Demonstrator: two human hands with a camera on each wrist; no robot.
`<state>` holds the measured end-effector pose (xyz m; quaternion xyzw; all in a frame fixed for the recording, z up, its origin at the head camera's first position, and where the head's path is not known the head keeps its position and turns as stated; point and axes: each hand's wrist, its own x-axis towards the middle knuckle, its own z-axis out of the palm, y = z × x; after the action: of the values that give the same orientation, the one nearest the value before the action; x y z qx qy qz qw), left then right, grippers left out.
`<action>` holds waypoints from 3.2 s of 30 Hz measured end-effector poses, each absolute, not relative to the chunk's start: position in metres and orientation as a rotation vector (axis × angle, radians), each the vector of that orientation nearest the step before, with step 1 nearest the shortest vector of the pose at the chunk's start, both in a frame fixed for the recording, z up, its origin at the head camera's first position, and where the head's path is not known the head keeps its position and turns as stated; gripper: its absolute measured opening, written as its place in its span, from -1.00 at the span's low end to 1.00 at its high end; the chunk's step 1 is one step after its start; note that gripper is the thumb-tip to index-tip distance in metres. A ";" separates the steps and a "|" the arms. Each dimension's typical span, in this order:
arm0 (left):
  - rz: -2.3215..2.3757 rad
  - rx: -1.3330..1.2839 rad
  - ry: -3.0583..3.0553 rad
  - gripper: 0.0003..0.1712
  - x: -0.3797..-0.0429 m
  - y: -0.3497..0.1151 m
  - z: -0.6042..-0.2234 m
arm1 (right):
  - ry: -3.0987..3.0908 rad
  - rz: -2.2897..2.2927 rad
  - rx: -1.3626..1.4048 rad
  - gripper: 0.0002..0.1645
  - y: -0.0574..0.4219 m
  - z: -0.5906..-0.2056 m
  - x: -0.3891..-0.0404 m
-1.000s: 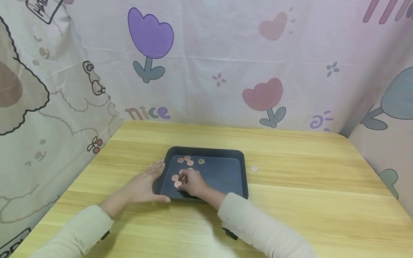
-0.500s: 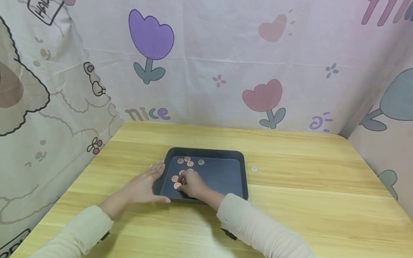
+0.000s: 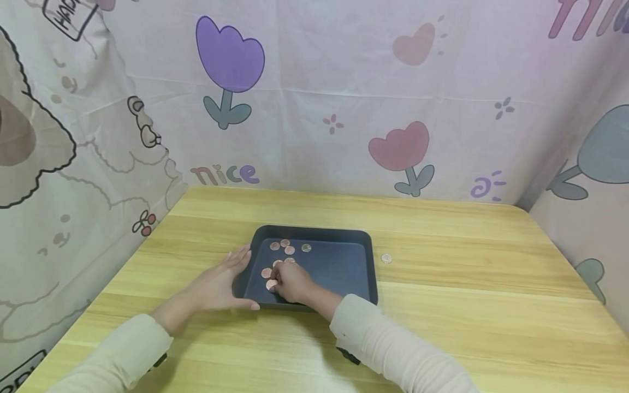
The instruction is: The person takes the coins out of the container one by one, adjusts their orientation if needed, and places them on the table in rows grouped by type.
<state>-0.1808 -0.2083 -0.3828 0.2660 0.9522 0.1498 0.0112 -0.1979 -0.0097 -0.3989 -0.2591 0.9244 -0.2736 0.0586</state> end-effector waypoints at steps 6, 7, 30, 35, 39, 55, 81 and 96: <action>0.452 0.812 2.970 0.37 -0.180 -0.208 -0.384 | 2.739 -0.957 -0.694 -0.83 -0.007 -0.399 -0.197; 0.448 0.809 2.972 0.37 -0.180 -0.208 -0.384 | 2.724 -0.997 -0.675 -0.82 -0.006 -0.398 -0.197; 0.436 0.814 2.992 0.40 -0.180 -0.208 -0.383 | 2.355 -1.586 -0.168 -0.85 0.048 -0.381 -0.191; 0.434 0.820 2.996 0.40 -0.180 -0.209 -0.385 | 2.348 -1.617 -0.096 -0.88 0.069 -0.372 -0.188; 0.434 0.820 2.993 0.40 -0.180 -0.208 -0.385 | 2.368 -1.606 -0.054 -0.87 0.088 -0.366 -0.186; 0.447 0.821 2.988 0.39 -0.181 -0.208 -0.384 | 2.342 -1.686 0.040 -0.84 0.154 -0.363 -0.184; 0.437 0.802 2.984 0.38 -0.179 -0.208 -0.383 | 2.479 -1.500 0.201 -0.79 0.224 -0.399 -0.172; 0.438 0.808 2.983 0.39 -0.180 -0.208 -0.383 | 2.653 -1.336 0.201 -0.82 0.213 -0.401 -0.172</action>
<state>-0.1796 -0.2085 -0.3835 0.2588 0.9556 0.1403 0.0099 -0.1720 0.2133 -0.4011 0.0673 0.8880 -0.4473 0.0820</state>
